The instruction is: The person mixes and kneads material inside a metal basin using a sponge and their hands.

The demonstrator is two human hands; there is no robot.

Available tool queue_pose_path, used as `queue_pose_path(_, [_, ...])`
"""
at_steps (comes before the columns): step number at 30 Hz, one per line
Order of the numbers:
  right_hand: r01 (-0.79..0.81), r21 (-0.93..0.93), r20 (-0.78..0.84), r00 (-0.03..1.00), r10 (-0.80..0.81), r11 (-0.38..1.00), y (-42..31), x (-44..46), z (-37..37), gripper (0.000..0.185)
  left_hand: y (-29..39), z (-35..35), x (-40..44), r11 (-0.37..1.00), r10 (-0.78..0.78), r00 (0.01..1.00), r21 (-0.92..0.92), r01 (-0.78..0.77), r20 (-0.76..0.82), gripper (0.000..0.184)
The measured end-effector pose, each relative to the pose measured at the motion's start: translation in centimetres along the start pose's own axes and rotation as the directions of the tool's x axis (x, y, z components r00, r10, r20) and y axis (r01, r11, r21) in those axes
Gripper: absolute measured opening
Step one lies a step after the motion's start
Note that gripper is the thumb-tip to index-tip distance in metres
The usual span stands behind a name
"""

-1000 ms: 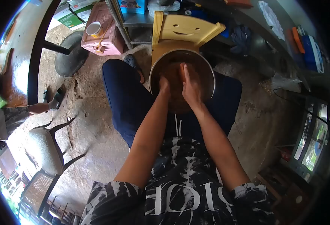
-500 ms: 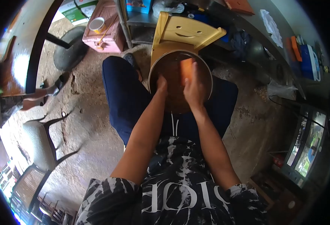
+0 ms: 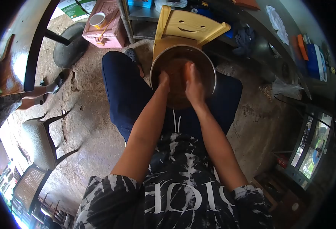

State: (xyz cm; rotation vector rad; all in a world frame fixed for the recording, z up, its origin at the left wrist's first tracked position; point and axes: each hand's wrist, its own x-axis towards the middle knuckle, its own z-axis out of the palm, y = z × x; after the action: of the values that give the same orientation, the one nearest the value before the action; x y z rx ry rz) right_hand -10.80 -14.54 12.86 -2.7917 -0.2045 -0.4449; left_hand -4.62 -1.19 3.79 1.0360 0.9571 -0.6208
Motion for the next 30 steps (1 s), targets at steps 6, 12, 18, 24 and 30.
queue_pose_path(6, [-0.228,0.146,0.06,0.973,0.222,0.963,-3.4,4.0,-3.6,0.075,0.2,0.3,1.4,0.999,-0.027,1.0,0.021,0.027,-0.011,0.087])
queue_pose_path(12, [-0.159,0.21,0.24,0.965,0.107,0.965,-1.4,1.9,0.1,0.075,1.5,0.1,-2.4,0.988,0.151,0.978,-0.008,-0.152,0.146,0.083])
queue_pose_path(18, [-0.44,0.358,0.251,0.895,0.369,0.824,-4.4,4.3,-4.8,0.079,-0.9,0.0,1.9,1.0,-0.023,0.998,0.002,0.023,-0.066,0.079])
queue_pose_path(24, [-0.203,0.196,0.215,0.964,0.16,0.959,-1.8,2.1,-0.7,0.073,-3.7,0.3,6.3,0.993,0.064,0.982,-0.108,-0.046,0.176,0.081])
queue_pose_path(30, [-0.109,0.335,0.074,0.993,0.089,0.936,-4.2,2.2,-2.0,0.075,0.6,-0.1,-0.3,0.998,-0.006,0.999,-0.059,0.009,0.042,0.078])
